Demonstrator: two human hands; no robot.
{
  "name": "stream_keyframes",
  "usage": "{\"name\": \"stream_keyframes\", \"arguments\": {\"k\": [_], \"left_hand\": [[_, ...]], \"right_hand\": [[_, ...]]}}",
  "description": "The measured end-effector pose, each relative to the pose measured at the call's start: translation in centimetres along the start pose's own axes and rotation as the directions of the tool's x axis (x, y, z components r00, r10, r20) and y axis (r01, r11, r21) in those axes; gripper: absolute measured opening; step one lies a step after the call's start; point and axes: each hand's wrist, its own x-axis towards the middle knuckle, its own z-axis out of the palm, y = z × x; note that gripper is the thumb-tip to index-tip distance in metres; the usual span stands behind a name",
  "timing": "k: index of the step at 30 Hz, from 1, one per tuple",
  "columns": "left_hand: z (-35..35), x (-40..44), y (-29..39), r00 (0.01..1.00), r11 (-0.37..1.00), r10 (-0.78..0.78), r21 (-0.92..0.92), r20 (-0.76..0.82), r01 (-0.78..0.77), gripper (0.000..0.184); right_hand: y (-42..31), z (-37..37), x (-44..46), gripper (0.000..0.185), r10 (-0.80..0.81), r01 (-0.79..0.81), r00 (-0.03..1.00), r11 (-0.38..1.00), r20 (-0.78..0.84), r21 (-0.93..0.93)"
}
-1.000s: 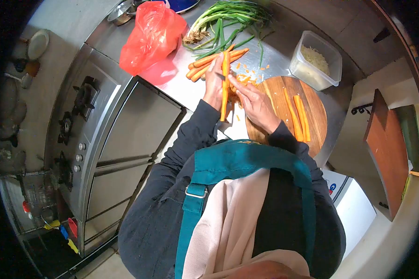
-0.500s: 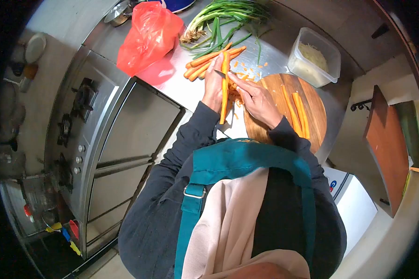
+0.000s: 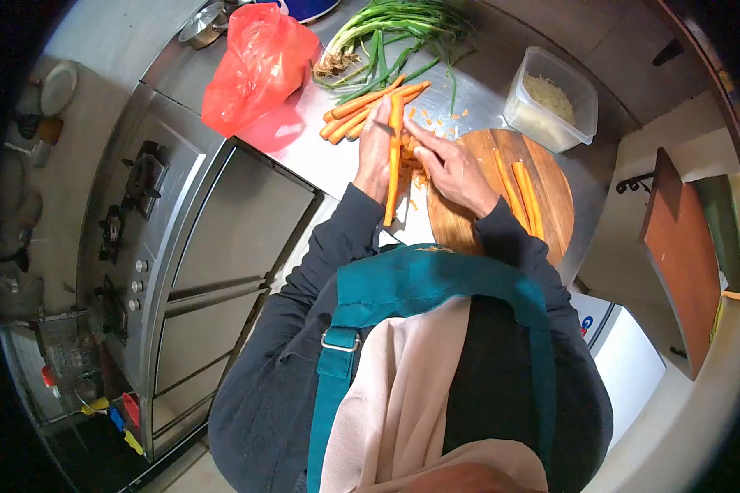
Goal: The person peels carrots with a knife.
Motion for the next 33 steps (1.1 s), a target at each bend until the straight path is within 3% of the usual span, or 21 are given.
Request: {"name": "stream_keyframes", "arguments": {"k": [6, 9, 11, 15, 17, 21, 23, 25, 30, 33], "left_hand": [[-0.1, -0.2, -0.2, 1.000, 1.000, -0.003, 0.003, 0.018, 0.003, 0.026], [-0.1, -0.3, 0.1, 1.000, 1.000, -0.003, -0.021, 0.022, 0.004, 0.025], [-0.6, 0.0, -0.3, 0.998, 0.998, -0.019, -0.066, 0.057, 0.023, 0.024], [-0.2, -1.2, 0.0, 0.999, 0.999, -0.031, 0.040, 0.026, 0.030, 0.022], [-0.2, -1.5, 0.1, 0.999, 0.997, -0.042, 0.068, 0.009, 0.042, 0.021], [-0.3, -1.6, 0.3, 0.996, 0.992, -0.079, 0.098, -0.037, 0.082, 0.022], [-0.6, -1.7, 0.3, 0.995, 0.990, -0.089, 0.107, -0.039, 0.092, 0.023], [-0.6, -2.0, 0.3, 0.989, 0.983, -0.129, 0.137, 0.068, 0.119, 0.024], [-0.6, -2.0, 0.5, 0.995, 0.970, -0.097, 0.223, 0.004, 0.094, 0.023], [0.1, -2.3, 0.9, 0.999, 0.956, -0.049, 0.290, -0.004, 0.048, 0.023]], "right_hand": [[1.3, 0.6, 0.3, 0.042, -0.041, 0.041, 0.998, 0.999, -0.047, -0.018], [1.5, 0.6, 0.8, 0.043, 0.045, -0.045, 0.999, 0.999, -0.024, 0.023], [2.4, 1.0, 1.1, 0.044, -0.013, 0.014, 0.993, 1.000, -0.117, 0.008], [2.3, 0.5, 1.8, 0.046, 0.100, -0.099, 0.995, 0.994, -0.023, 0.037], [1.6, 0.1, 1.9, 0.047, 0.158, -0.157, 0.988, 0.985, -0.002, -0.068], [2.7, 0.4, 2.1, 0.041, 0.160, -0.160, 0.987, 0.985, -0.015, -0.064], [2.9, 0.6, 2.3, 0.031, 0.177, -0.176, 0.981, 0.984, -0.082, 0.028], [3.4, 0.0, 2.6, 0.030, 0.201, -0.198, 0.979, 0.978, -0.043, 0.065], [2.7, -0.4, 2.2, 0.030, 0.202, -0.207, 0.977, 0.975, 0.072, 0.074], [2.9, 0.1, 2.4, 0.028, 0.143, -0.142, 0.990, 0.982, -0.001, 0.127]]}}
